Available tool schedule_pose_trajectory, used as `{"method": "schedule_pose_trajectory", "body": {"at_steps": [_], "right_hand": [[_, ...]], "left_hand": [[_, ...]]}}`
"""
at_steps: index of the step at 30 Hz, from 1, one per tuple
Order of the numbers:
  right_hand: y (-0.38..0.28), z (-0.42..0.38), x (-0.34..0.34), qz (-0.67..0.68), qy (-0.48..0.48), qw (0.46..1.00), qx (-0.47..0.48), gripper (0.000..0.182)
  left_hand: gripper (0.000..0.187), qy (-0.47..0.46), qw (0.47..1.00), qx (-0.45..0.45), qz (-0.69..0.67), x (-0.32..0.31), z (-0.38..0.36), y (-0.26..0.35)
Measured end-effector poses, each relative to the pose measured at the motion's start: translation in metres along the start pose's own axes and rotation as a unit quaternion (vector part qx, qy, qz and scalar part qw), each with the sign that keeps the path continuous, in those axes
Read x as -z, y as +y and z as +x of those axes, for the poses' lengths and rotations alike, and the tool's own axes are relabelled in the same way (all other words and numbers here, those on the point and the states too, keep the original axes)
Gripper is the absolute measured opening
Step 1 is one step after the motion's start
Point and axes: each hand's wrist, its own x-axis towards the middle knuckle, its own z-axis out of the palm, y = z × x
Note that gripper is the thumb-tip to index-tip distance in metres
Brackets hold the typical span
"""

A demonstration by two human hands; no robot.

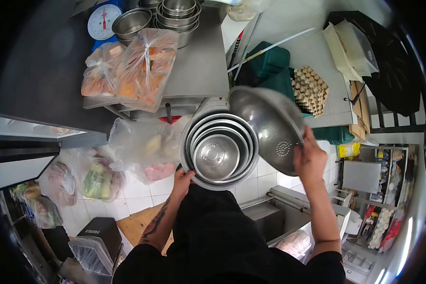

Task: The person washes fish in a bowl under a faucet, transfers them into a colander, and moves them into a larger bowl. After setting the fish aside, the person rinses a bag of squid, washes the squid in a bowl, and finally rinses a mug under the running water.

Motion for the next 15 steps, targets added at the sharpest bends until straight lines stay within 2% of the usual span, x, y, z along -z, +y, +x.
{"method": "schedule_pose_trajectory", "body": {"at_steps": [3, 4, 6, 8, 9, 10, 12, 15], "right_hand": [[0.017, -0.007, 0.03, 0.035, 0.035, 0.989, -0.138, 0.021], [0.03, -0.017, 0.033, 0.036, 0.036, 0.989, -0.138, 0.021], [0.066, -0.044, 0.029, 0.064, 0.02, 0.969, -0.238, 0.017], [0.09, -0.078, 0.015, 0.061, 0.013, 0.945, -0.321, 0.018], [0.102, -0.1, 0.001, 0.124, 0.04, 0.924, -0.359, 0.018], [0.111, -0.124, -0.018, 0.185, 0.066, 0.897, -0.395, 0.019], [0.118, -0.17, -0.053, 0.315, 0.091, 0.795, -0.511, 0.015], [0.116, -0.237, -0.106, 0.368, 0.068, 0.68, -0.631, 0.012]], "left_hand": [[0.015, 0.01, 1.0, 0.005, -0.013, 0.007, -0.011, 0.011], [0.016, 0.02, 0.999, 0.007, -0.026, 0.011, -0.016, 0.013], [0.017, 0.03, 0.999, 0.007, -0.035, 0.027, -0.026, 0.016], [0.018, 0.088, 0.995, 0.014, -0.044, 0.05, -0.037, 0.017], [0.018, 0.114, 0.993, 0.015, -0.043, 0.059, -0.045, 0.023], [0.018, 0.12, 0.992, 0.012, -0.042, 0.071, -0.051, 0.027], [0.015, 0.162, 0.986, -0.012, -0.046, 0.095, -0.059, 0.038], [0.015, 0.189, 0.979, -0.047, -0.059, 0.124, -0.054, 0.065]]}}
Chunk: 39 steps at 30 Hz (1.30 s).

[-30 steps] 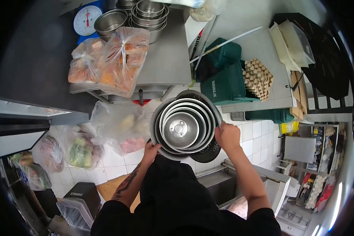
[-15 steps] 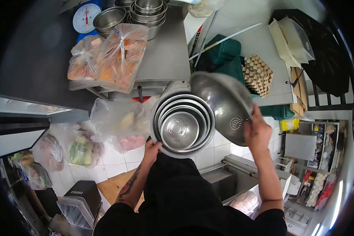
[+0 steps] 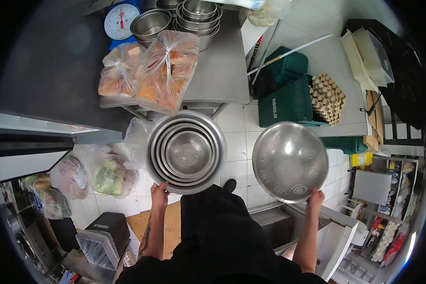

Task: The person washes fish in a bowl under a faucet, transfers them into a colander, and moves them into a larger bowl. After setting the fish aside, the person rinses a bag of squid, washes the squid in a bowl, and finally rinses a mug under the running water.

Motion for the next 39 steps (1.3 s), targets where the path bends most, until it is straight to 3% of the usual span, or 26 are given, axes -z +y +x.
{"method": "schedule_pose_trajectory", "body": {"at_steps": [4, 7, 9, 11, 12, 15, 16, 17, 20, 24, 29, 31, 32, 33, 34, 35, 37, 39], "right_hand": [[0.048, -0.039, -0.035, 0.052, 0.006, 0.99, -0.13, 0.012], [0.069, -0.064, -0.053, 0.082, -0.02, 0.982, -0.167, 0.01], [0.082, -0.076, -0.061, 0.123, -0.009, 0.975, -0.186, 0.011], [0.084, -0.087, -0.064, 0.104, -0.014, 0.969, -0.224, 0.012], [0.089, -0.092, -0.062, 0.104, -0.021, 0.965, -0.239, 0.013], [0.09, -0.111, -0.06, 0.116, -0.028, 0.958, -0.259, 0.014], [0.088, -0.119, -0.06, 0.12, -0.023, 0.954, -0.273, 0.014], [0.084, -0.127, -0.062, 0.125, -0.012, 0.953, -0.275, 0.014], [0.088, -0.148, -0.06, 0.15, 0.003, 0.947, -0.283, 0.014], [0.109, -0.178, -0.051, 0.225, 0.018, 0.927, -0.299, 0.019], [0.119, -0.212, -0.041, 0.278, 0.052, 0.912, -0.296, 0.021], [0.126, -0.226, -0.033, 0.309, 0.06, 0.908, -0.278, 0.022], [0.119, -0.234, -0.026, 0.325, 0.07, 0.901, -0.279, 0.021], [0.119, -0.243, -0.017, 0.345, 0.094, 0.892, -0.274, 0.021], [0.121, -0.252, -0.007, 0.362, 0.087, 0.89, -0.263, 0.019], [0.121, -0.262, 0.006, 0.379, 0.079, 0.887, -0.251, 0.018], [0.119, -0.287, 0.034, 0.427, 0.12, 0.865, -0.235, 0.015], [0.138, -0.319, 0.071, 0.455, 0.108, 0.859, -0.209, 0.013]], "left_hand": [[0.02, 0.03, 0.998, -0.039, -0.044, 0.013, 0.058, 0.028], [0.015, 0.056, 0.994, -0.059, -0.076, 0.027, 0.145, 0.028], [0.016, 0.128, 0.986, -0.071, -0.078, -0.007, 0.181, 0.046], [0.012, 0.083, 0.989, -0.074, -0.098, -0.03, 0.231, 0.059], [0.01, 0.119, 0.983, -0.061, -0.128, -0.029, 0.275, 0.054], [0.016, 0.048, 0.982, -0.112, -0.147, -0.069, 0.339, 0.073], [0.034, -0.108, 0.976, -0.167, -0.085, -0.046, 0.378, 0.067], [0.034, -0.169, 0.964, -0.189, -0.084, -0.05, 0.402, 0.073], [0.034, -0.132, 0.965, -0.18, -0.14, -0.102, 0.442, 0.101], [0.035, -0.139, 0.964, -0.176, -0.141, -0.113, 0.456, 0.107], [0.036, -0.159, 0.969, -0.167, -0.09, -0.099, 0.406, 0.07], [0.036, -0.043, 0.998, -0.005, -0.037, -0.113, 0.355, 0.052], [0.032, -0.288, 0.957, 0.017, 0.023, -0.074, 0.378, 0.022], [0.033, -0.347, 0.934, 0.079, 0.034, -0.084, 0.328, 0.005], [0.04, -0.451, 0.878, 0.142, 0.077, -0.08, 0.302, -0.017], [0.051, -0.191, 0.958, 0.128, 0.17, -0.11, 0.213, -0.041], [0.061, -0.302, 0.9, 0.189, 0.25, -0.12, 0.101, -0.074], [0.063, -0.337, 0.862, 0.253, 0.282, -0.128, 0.004, -0.11]]}}
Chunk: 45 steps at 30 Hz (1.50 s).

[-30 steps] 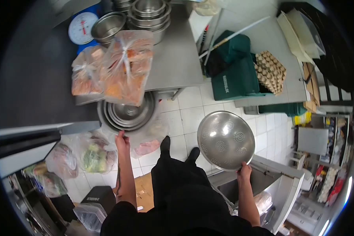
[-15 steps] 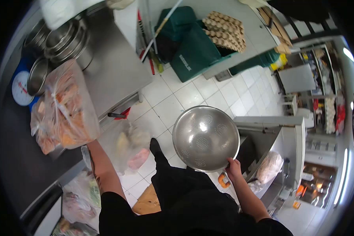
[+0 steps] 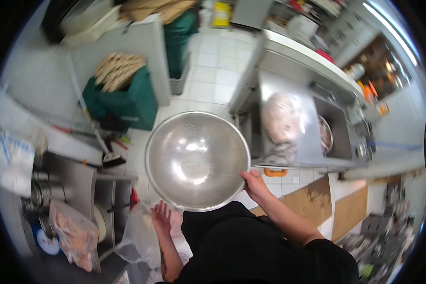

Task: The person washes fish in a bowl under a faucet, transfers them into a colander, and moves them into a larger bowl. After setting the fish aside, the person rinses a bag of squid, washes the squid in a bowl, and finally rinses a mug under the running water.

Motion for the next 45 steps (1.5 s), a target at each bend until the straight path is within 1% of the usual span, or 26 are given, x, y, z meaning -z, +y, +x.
{"method": "schedule_pose_trajectory", "body": {"at_steps": [2, 3, 4, 7, 8, 11, 14, 16, 18, 20, 23, 27, 29, 30, 32, 33, 34, 35, 36, 37, 38, 40, 41, 43, 44, 45], "right_hand": [[-0.021, -0.029, 0.039, 0.048, 0.04, 0.998, 0.025, 0.012], [-0.028, -0.041, 0.064, 0.079, 0.038, 0.995, 0.042, 0.013], [-0.035, -0.054, 0.092, 0.108, 0.033, 0.992, 0.058, 0.013], [-0.06, -0.098, 0.168, 0.129, 0.079, 0.984, 0.097, 0.014], [-0.067, -0.111, 0.193, 0.129, 0.095, 0.98, 0.115, 0.014], [-0.072, -0.144, 0.265, 0.132, 0.166, 0.964, 0.158, 0.014], [-0.072, -0.171, 0.326, 0.153, 0.204, 0.952, 0.168, 0.014], [-0.069, -0.18, 0.361, 0.168, 0.226, 0.945, 0.166, 0.015], [-0.067, -0.181, 0.391, 0.181, 0.246, 0.938, 0.163, 0.015], [-0.064, -0.173, 0.417, 0.208, 0.26, 0.93, 0.156, 0.015], [-0.059, -0.142, 0.456, 0.215, 0.274, 0.926, 0.148, 0.016], [-0.082, -0.086, 0.496, 0.157, 0.275, 0.938, 0.143, 0.02], [-0.101, -0.055, 0.524, 0.141, 0.272, 0.942, 0.139, 0.02], [-0.111, -0.044, 0.537, 0.129, 0.268, 0.945, 0.134, 0.021], [-0.133, -0.026, 0.569, 0.137, 0.25, 0.949, 0.134, 0.023], [-0.142, -0.015, 0.59, 0.149, 0.22, 0.959, 0.097, 0.024], [-0.149, -0.004, 0.61, 0.161, 0.188, 0.967, 0.061, 0.026], [-0.154, 0.008, 0.634, 0.175, 0.164, 0.971, 0.022, 0.027], [-0.155, 0.016, 0.654, 0.177, 0.161, 0.971, 0.017, 0.027], [-0.162, 0.021, 0.671, 0.179, 0.194, 0.964, 0.033, 0.028], [-0.169, 0.027, 0.688, 0.18, 0.228, 0.956, 0.05, 0.03], [-0.168, 0.047, 0.738, 0.156, 0.245, 0.956, 0.048, 0.03], [-0.165, 0.059, 0.766, 0.127, 0.267, 0.954, 0.048, 0.031], [-0.164, 0.088, 0.819, 0.093, 0.271, 0.958, 0.021, 0.03], [-0.162, 0.103, 0.843, 0.058, 0.281, 0.958, 0.0, 0.029], [-0.159, 0.12, 0.864, 0.053, 0.268, 0.962, -0.006, 0.029]], "left_hand": [[0.065, -0.095, 0.993, 0.051, 0.042, -0.079, -0.043, -0.034], [0.067, -0.155, 0.985, 0.049, 0.052, -0.118, -0.067, -0.05], [0.067, -0.173, 0.98, 0.061, 0.073, -0.151, -0.084, -0.066], [0.074, -0.342, 0.931, 0.049, 0.117, -0.241, -0.141, -0.11], [0.074, -0.354, 0.925, 0.056, 0.125, -0.266, -0.153, -0.124], [0.077, -0.462, 0.855, 0.106, 0.209, -0.324, -0.172, -0.169], [0.08, -0.476, 0.812, 0.147, 0.305, -0.38, -0.194, -0.218], [0.081, -0.478, 0.799, 0.172, 0.321, -0.408, -0.206, -0.251], [0.08, -0.516, 0.761, 0.219, 0.327, -0.431, -0.211, -0.286], [0.077, -0.516, 0.755, 0.238, 0.327, -0.452, -0.214, -0.318], [0.066, -0.46, 0.767, 0.25, 0.371, -0.494, -0.223, -0.361], [0.065, -0.41, 0.772, 0.248, 0.418, -0.555, -0.205, -0.413], [0.048, -0.333, 0.831, 0.23, 0.382, -0.582, -0.189, -0.443], [0.048, -0.329, 0.829, 0.237, 0.385, -0.592, -0.176, -0.459], [0.036, -0.289, 0.87, 0.181, 0.356, -0.616, -0.159, -0.491], [0.039, -0.257, 0.88, 0.18, 0.356, -0.629, -0.152, -0.505], [0.039, -0.255, 0.88, 0.181, 0.357, -0.647, -0.15, -0.518], [0.041, -0.271, 0.875, 0.144, 0.373, -0.663, -0.148, -0.531], [0.042, -0.285, 0.869, 0.108, 0.39, -0.677, -0.148, -0.542], [0.054, -0.268, 0.87, 0.102, 0.401, -0.695, -0.148, -0.552], [0.054, -0.264, 0.869, 0.099, 0.406, -0.701, -0.137, -0.564], [0.071, -0.359, 0.818, -0.096, 0.44, -0.709, -0.104, -0.593], [0.071, -0.354, 0.818, -0.098, 0.442, -0.727, -0.115, -0.598], [0.084, -0.395, 0.753, -0.256, 0.46, -0.774, -0.152, -0.604], [0.084, -0.384, 0.755, -0.26, 0.463, -0.785, -0.154, -0.613], [0.087, -0.373, 0.675, -0.349, 0.532, -0.794, -0.156, -0.622]]}}
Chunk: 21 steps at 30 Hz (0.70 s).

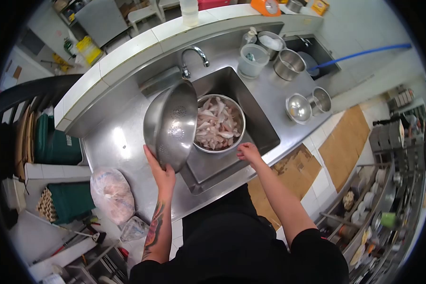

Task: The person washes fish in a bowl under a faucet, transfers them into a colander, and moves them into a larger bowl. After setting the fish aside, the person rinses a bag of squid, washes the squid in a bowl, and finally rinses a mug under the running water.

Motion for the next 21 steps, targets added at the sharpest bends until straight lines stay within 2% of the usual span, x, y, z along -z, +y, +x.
{"method": "schedule_pose_trajectory", "body": {"at_steps": [1, 2, 3, 5, 6, 9, 10, 11, 13, 14, 18, 19, 21], "right_hand": [[0.001, 0.027, 0.008, -0.03, 0.014, 0.999, -0.018, 0.028], [0.0, 0.055, 0.016, -0.061, 0.027, 0.997, -0.034, 0.028], [0.002, 0.082, 0.022, -0.068, 0.011, 0.997, -0.035, 0.028], [0.013, 0.137, 0.033, -0.164, 0.082, 0.981, -0.063, 0.031], [0.021, 0.163, 0.041, -0.189, 0.081, 0.975, -0.087, 0.04], [0.065, 0.238, 0.051, -0.168, 0.077, 0.978, -0.101, 0.05], [0.067, 0.254, 0.051, -0.168, 0.036, 0.978, -0.119, 0.051], [0.073, 0.266, 0.048, -0.171, 0.026, 0.977, -0.122, 0.051], [0.09, 0.275, 0.039, -0.182, 0.071, 0.979, -0.052, 0.046], [0.083, 0.273, 0.038, -0.219, 0.068, 0.969, -0.096, 0.042], [0.075, 0.26, 0.035, -0.213, 0.06, 0.97, -0.098, 0.042], [0.075, 0.259, 0.035, -0.185, 0.069, 0.975, -0.106, 0.039], [0.099, 0.271, 0.041, -0.158, 0.076, 0.978, -0.115, 0.037]], "left_hand": [[0.091, 0.0, 0.99, -0.053, 0.128, -0.011, 0.004, 0.002], [0.095, 0.015, 0.985, -0.059, 0.16, -0.025, 0.007, 0.004], [0.095, 0.027, 0.984, -0.052, 0.171, -0.04, 0.01, 0.006], [0.097, 0.039, 0.973, -0.058, 0.22, -0.068, 0.014, 0.011], [0.097, 0.048, 0.971, -0.046, 0.231, -0.081, 0.017, 0.01], [0.099, 0.049, 0.959, -0.021, 0.28, -0.112, 0.03, 0.003], [0.099, 0.049, 0.951, -0.008, 0.305, -0.121, 0.036, -0.001], [0.099, 0.047, 0.943, 0.004, 0.329, -0.13, 0.041, -0.005], [0.098, 0.036, 0.93, 0.03, 0.364, -0.144, 0.048, -0.015], [0.097, 0.022, 0.919, 0.048, 0.39, -0.15, 0.051, -0.02], [0.092, 0.02, 0.901, 0.027, 0.433, -0.175, 0.046, -0.051], [0.092, 0.021, 0.901, 0.03, 0.432, -0.178, 0.044, -0.055], [0.092, 0.068, 0.933, 0.08, 0.343, -0.179, 0.044, -0.062]]}}
